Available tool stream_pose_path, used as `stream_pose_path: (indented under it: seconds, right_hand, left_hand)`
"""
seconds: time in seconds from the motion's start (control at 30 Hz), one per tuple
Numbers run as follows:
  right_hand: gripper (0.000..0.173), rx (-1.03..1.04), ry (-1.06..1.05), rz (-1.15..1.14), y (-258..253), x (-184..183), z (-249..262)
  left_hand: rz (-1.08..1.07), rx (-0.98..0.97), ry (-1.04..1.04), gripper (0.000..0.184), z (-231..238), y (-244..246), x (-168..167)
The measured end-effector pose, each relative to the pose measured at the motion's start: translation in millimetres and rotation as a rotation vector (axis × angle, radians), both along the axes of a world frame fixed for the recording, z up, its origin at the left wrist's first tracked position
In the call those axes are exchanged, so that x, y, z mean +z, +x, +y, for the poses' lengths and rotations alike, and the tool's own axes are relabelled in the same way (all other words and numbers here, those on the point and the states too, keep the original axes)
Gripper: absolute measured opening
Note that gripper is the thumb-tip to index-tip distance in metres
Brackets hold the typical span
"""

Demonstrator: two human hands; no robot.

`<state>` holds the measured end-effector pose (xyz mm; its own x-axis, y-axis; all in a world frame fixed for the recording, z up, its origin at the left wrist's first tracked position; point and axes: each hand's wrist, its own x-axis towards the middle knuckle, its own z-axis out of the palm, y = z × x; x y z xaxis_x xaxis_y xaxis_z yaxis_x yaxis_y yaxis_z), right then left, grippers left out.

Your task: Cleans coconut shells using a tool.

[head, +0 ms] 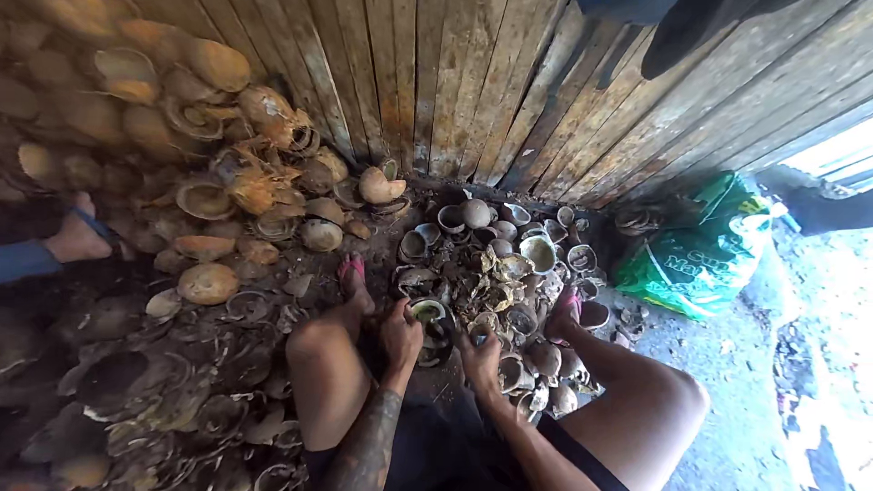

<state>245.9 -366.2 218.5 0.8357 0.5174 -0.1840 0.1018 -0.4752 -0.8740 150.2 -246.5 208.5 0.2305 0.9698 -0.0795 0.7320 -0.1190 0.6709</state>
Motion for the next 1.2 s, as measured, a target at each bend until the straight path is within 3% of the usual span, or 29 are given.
stream_pose_path:
  seconds: [0.1, 0.2, 0.33, 0.43, 0.5, 0.57, 0.7, 0.8, 0.87, 1.03, 1.1, 1.2]
  right_hand:
    - [0.018, 0.094, -0.057, -0.041, 45, -36, 16]
    - [0.015, 0.122, 0.063, -0.048, 63, -66, 24]
    - [0.019, 0.035, 0.173, 0.146, 21, -39, -11]
    - [0.019, -0.25, 0.226, 0.353, -9, -24, -15]
    - [0.025, -0.296, 0.226, 0.355, -9, -23, -4]
    - [0.026, -0.163, 0.198, 0.177, 8, -29, 4]
    - [0.029, 0.355, 0.155, -0.224, 64, -28, 32]
    - [0.031, 0.724, 0.151, -0.286, 108, -25, 90]
    - [0.032, 0.882, -0.014, -0.255, 111, -5, 120]
    - [0.034, 0.937, -0.598, -0.237, 75, 74, 93]
    - [0.034, 0.85, -0.632, -0.151, 74, 78, 76]
    - [0.035, 0.71, -0.523, 0.024, 84, 54, 72]
  left_hand:
    - [0.001, -0.013, 0.019, 0.032, 4, -3, -2]
    - [0.003, -0.068, -0.046, 0.034, 11, -3, 4]
    - [-0.169, -0.286, -0.224, 0.035, 42, -17, 0]
    - [-0.384, -0.183, -0.221, 0.037, 40, -22, -12]
    - [-0.33, -0.199, -0.159, 0.039, 31, -25, -19]
    - [-0.293, -0.178, -0.037, 0.037, 28, -22, -30]
    - [-0.245, -0.164, -0.009, 0.036, 30, -20, -31]
    - [-0.2, -0.2, -0.104, 0.037, 32, -17, -26]
    - [-0.152, -0.224, -0.127, 0.037, 39, -18, -21]
    - [-0.239, -0.185, 0.049, 0.027, 27, -20, -28]
    - [-0.276, -0.167, 0.091, 0.027, 17, -23, -33]
    - [-0.283, -0.15, 0.13, 0.028, 13, -27, -41]
